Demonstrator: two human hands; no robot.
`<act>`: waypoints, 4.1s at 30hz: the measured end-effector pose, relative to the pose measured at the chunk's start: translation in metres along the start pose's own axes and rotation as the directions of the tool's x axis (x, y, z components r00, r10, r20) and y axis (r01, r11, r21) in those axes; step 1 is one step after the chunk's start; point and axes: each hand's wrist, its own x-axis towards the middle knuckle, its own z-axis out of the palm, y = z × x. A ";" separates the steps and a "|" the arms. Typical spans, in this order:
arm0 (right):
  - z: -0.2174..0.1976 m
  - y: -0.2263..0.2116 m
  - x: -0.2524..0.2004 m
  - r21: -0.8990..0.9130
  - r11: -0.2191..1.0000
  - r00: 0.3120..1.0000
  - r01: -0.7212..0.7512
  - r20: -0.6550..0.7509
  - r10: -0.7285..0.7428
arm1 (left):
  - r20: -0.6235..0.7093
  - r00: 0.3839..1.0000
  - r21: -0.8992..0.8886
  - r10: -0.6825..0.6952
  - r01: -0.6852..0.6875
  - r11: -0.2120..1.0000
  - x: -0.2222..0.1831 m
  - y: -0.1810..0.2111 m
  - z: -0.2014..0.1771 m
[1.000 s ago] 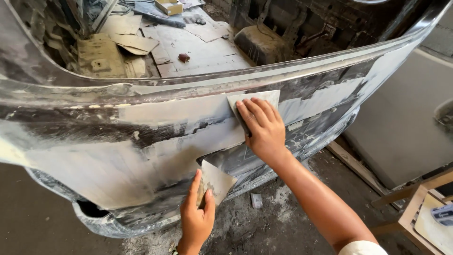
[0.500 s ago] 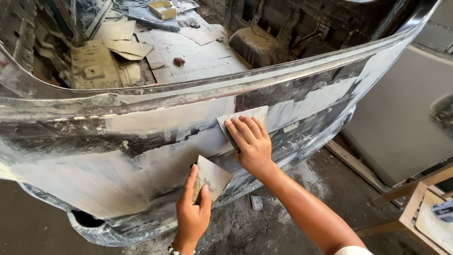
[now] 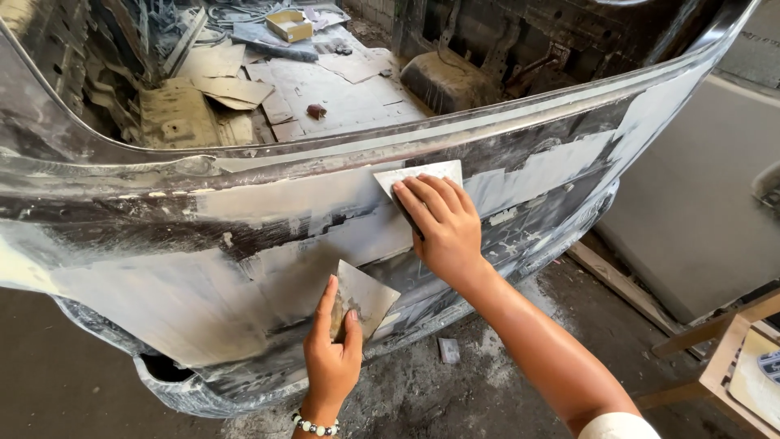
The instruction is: The person applies a white body filler to the front bumper of a car using two putty knives. They repeatedly scoop the filler from a container on a wooden chair and spread it onto the car's surface to smooth out imperfections.
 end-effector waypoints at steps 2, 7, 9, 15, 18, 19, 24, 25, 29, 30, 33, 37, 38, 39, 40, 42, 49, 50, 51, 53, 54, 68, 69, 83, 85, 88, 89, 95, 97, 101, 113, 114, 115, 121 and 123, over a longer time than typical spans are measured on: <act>0.004 -0.002 0.004 -0.004 1.000 1.000 0.011 -0.010 -0.011 | -0.005 0.999 0.015 0.042 -0.042 0.999 0.003 0.002 0.000; 0.014 -0.004 0.007 0.003 1.000 1.000 0.010 -0.022 -0.010 | 0.015 0.998 0.021 -0.066 0.066 0.998 0.005 -0.007 0.003; 0.017 -0.004 0.006 0.009 1.000 1.000 0.008 -0.015 -0.008 | 0.000 0.999 0.019 -0.049 0.049 0.999 0.008 -0.010 0.004; 0.026 -0.009 -0.014 0.010 1.000 1.000 -0.005 0.018 0.005 | 0.011 1.000 0.036 0.017 -0.017 0.999 0.020 -0.014 0.001; 0.030 -0.012 -0.022 0.017 1.000 0.999 -0.019 0.047 0.018 | 0.010 0.998 0.037 0.060 -0.060 0.998 0.021 -0.023 0.000; 0.032 -0.013 -0.025 0.013 1.000 0.999 -0.022 0.043 0.022 | 0.015 0.998 0.035 0.064 -0.064 0.997 0.022 -0.025 -0.001; 0.043 -0.020 -0.044 0.053 0.998 0.997 -0.031 0.077 0.027 | 0.005 0.998 0.030 0.055 -0.055 0.998 0.023 -0.026 -0.007; 0.045 -0.021 -0.048 0.053 0.998 0.997 -0.033 0.077 0.029 | 0.007 0.998 0.031 0.055 -0.055 0.998 0.022 -0.025 -0.008; 0.044 -0.024 -0.056 0.021 0.999 0.995 -0.025 0.095 0.023 | 0.009 0.999 0.033 0.043 -0.043 0.999 0.017 -0.021 -0.011; 0.042 -0.025 -0.056 0.020 1.000 0.995 -0.018 0.099 0.015 | 0.001 0.999 0.060 0.043 -0.043 0.997 0.014 -0.020 -0.012; 0.025 -0.021 -0.047 0.102 0.995 0.988 -0.020 0.151 0.005 | -0.014 0.998 0.036 0.061 -0.061 0.998 0.010 -0.013 -0.015; 0.019 0.002 -0.036 0.049 0.999 0.997 0.017 0.070 -0.021 | -0.036 0.999 -0.015 -0.015 0.015 1.000 0.005 -0.017 -0.014; 0.018 0.008 -0.031 -0.004 1.000 0.999 0.005 0.033 -0.005 | -0.036 0.999 -0.022 -0.022 0.021 1.000 0.004 -0.015 -0.014; 0.017 0.014 -0.026 -0.056 0.998 1.000 -0.009 -0.004 0.009 | -0.037 0.999 -0.028 -0.029 0.028 0.999 0.004 -0.013 -0.012; 0.014 0.015 -0.020 -0.053 0.999 1.000 -0.008 -0.003 0.008 | -0.039 0.999 -0.027 -0.031 0.030 0.999 0.003 -0.014 -0.011; 0.008 0.018 -0.008 -0.066 0.998 0.999 -0.019 -0.047 0.016 | -0.021 0.996 -0.011 -0.091 0.091 0.996 0.003 -0.017 -0.007; 0.022 0.020 -0.005 -0.038 0.999 0.998 0.006 -0.057 -0.008 | -0.035 0.999 -0.003 -0.040 0.040 0.999 0.010 -0.013 0.003; 0.023 0.019 -0.006 -0.043 0.999 0.998 0.002 -0.055 -0.004 | -0.035 0.999 0.002 -0.019 0.019 1.000 0.010 -0.013 0.003; 0.024 0.018 -0.007 -0.048 0.999 0.999 -0.002 -0.053 -0.001 | -0.034 0.999 0.008 0.002 -0.002 1.000 0.011 -0.013 0.004; 0.026 0.018 -0.010 -0.041 0.999 0.999 -0.009 -0.035 0.008 | -0.037 0.999 0.021 0.012 -0.011 1.000 0.013 -0.016 0.006; 0.026 0.018 -0.011 -0.038 0.999 1.000 -0.017 -0.021 0.016 | -0.037 0.999 0.033 0.025 -0.024 0.999 0.014 -0.017 0.007; 0.052 0.009 -0.057 -0.046 0.999 1.000 -0.010 0.016 0.010 | -0.030 1.000 0.043 -0.001 0.003 0.999 0.017 -0.022 0.011; 0.054 0.008 -0.060 -0.052 0.999 1.000 -0.012 0.010 0.012 | -0.024 0.999 0.018 -0.041 0.041 0.999 0.015 -0.022 0.011; 0.003 -0.020 -0.121 0.686 0.479 0.836 -0.549 0.444 0.322 | -0.067 0.986 -0.192 -0.150 0.135 0.972 -0.005 -0.003 -0.012; 0.003 -0.027 -0.139 0.702 -0.012 0.662 -0.713 0.678 0.319 | -0.056 0.980 -0.246 -0.193 0.174 0.954 -0.008 -0.008 -0.015; 0.005 -0.038 -0.163 0.707 -0.271 0.646 -0.653 0.707 0.288 | -0.050 0.904 -0.299 -0.424 0.392 0.870 -0.013 -0.013 -0.016; 0.008 -0.041 -0.175 0.695 -0.244 0.619 -0.677 0.716 0.321 | -0.057 0.925 -0.292 -0.376 0.345 0.892 -0.012 -0.007 -0.017; 0.006 -0.051 -0.194 0.626 -0.288 0.544 -0.725 0.777 0.317 | -0.040 0.927 -0.302 -0.373 0.344 0.889 -0.021 -0.010 -0.015; 0.003 -0.050 -0.197 0.612 -0.268 0.526 -0.744 0.784 0.329 | -0.025 0.905 -0.304 -0.426 0.399 0.865 -0.023 -0.011 -0.013; -0.004 -0.055 -0.202 0.561 -0.214 0.511 -0.800 0.823 0.249 | -0.075 0.939 -0.281 -0.337 0.304 0.910 -0.019 0.004 -0.015; 0.015 -0.034 -0.246 0.426 -0.346 0.321 -0.836 0.891 0.320 | -0.151 0.935 -0.281 -0.321 0.271 0.921 -0.030 0.009 -0.034; 0.013 -0.030 -0.247 0.413 -0.392 0.276 -0.822 0.891 0.361 | -0.139 0.938 -0.291 -0.317 0.267 0.919 -0.030 0.008 -0.034; 0.011 -0.029 -0.250 0.420 -0.393 0.276 -0.818 0.886 0.372 | -0.127 0.941 -0.293 -0.313 0.265 0.919 -0.034 0.009 -0.032; -0.020 -0.030 -0.275 0.482 -0.584 0.105 -0.653 0.821 0.561 | 0.071 0.874 -0.420 -0.481 0.464 0.780 -0.062 -0.023 -0.004; -0.031 -0.022 -0.288 0.530 -0.547 0.062 -0.648 0.752 0.656 | 0.184 0.822 -0.368 -0.540 0.567 0.737 -0.075 -0.049 0.020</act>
